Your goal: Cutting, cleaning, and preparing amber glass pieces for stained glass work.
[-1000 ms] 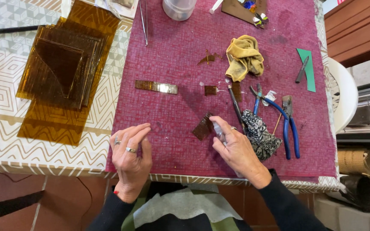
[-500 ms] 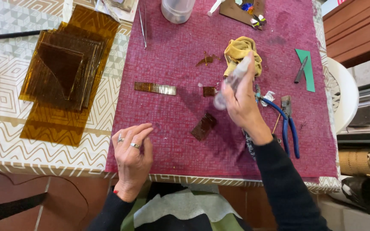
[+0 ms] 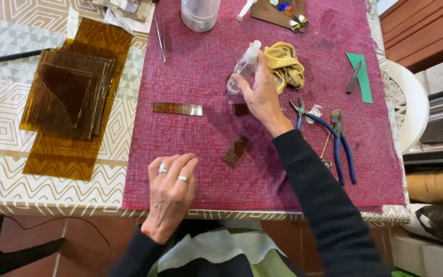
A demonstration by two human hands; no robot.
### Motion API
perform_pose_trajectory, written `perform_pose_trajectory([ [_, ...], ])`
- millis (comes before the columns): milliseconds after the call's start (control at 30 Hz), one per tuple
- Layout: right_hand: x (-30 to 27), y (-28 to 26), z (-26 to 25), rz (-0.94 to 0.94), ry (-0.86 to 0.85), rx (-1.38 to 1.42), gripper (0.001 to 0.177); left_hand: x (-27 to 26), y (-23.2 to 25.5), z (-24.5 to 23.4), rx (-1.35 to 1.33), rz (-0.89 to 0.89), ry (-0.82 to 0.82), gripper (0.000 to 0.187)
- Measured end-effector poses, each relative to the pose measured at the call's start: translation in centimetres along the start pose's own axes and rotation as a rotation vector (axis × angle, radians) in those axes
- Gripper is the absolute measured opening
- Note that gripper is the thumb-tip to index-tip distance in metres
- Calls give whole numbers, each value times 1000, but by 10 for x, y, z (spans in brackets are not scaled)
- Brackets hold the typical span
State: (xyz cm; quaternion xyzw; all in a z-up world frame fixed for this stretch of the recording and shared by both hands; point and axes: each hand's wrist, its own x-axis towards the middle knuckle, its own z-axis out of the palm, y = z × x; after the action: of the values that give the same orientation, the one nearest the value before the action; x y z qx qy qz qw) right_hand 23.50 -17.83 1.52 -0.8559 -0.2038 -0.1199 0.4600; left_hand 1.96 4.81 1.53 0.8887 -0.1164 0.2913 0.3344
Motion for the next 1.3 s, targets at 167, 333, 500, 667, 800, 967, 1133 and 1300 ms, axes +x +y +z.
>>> perform_pose_trajectory([
  [167, -4, -41, -27, -125, -19, -130, 104, -9, 27, 20, -64, 141, -203, 33],
  [333, -96, -59, -97, -72, -61, -454, 49, -17, 33, 26, -21, 200, -270, 36],
  [500, -165, -57, -102, -53, -108, -595, 40, -19, 34, 24, 11, 242, -301, 46],
  [667, -166, -63, -86, -25, 205, -777, 23, -21, 31, 27, 35, 239, -280, 45],
  [800, -143, -93, -43, -145, 43, -544, 24, -26, 31, 27, 34, 238, -292, 45],
  [967, -125, -81, -22, -171, -171, -460, 28, -20, 31, 28, 46, 233, -299, 48],
  [1133, -133, -88, -21, -274, -348, -504, 37, -20, 28, 29, 24, 236, -317, 47],
  [1300, -122, -92, -21, -220, -252, -556, 35, -21, 28, 26, 42, 237, -317, 45],
])
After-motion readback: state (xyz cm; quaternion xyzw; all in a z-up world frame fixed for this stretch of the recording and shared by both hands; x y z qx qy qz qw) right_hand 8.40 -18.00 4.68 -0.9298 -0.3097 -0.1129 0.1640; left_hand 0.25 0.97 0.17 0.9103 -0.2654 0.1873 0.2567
